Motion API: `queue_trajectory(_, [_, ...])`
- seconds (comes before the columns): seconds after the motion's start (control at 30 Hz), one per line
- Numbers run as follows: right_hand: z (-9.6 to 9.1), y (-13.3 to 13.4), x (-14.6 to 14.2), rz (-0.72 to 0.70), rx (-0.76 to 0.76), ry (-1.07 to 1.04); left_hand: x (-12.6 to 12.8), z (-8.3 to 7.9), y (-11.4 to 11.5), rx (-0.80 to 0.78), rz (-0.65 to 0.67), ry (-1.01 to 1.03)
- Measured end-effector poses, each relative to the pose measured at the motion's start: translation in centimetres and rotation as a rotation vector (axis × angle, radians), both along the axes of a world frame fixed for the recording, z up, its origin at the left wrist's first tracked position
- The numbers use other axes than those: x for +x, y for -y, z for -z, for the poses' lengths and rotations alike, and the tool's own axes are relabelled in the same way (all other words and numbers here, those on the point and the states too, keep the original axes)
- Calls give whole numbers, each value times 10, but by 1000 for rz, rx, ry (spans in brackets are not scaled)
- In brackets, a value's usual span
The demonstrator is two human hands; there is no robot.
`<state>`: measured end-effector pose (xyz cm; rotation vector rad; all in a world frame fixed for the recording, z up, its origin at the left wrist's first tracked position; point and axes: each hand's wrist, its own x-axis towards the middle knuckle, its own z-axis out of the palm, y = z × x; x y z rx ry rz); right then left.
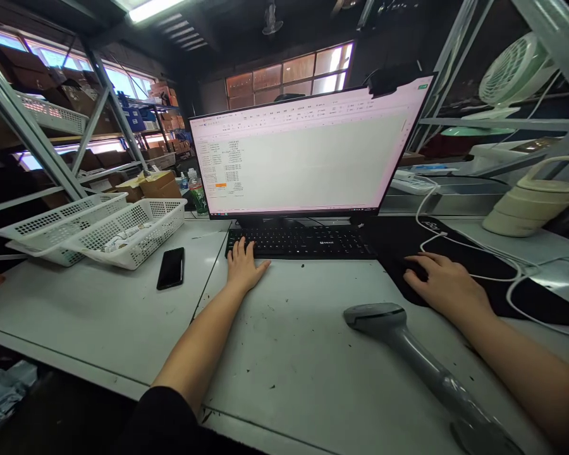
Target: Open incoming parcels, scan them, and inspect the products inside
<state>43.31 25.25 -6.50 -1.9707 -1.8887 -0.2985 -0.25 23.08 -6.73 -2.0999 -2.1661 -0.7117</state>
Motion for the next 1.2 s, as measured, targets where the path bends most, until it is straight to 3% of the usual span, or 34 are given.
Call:
queue_trajectory(0.7, [-1, 3, -1, 8, 1, 1, 1, -2, 1, 8, 0, -1])
queue_trajectory(1.2, [-9, 12, -9, 29, 0, 21, 0, 0, -4, 52, -101, 42])
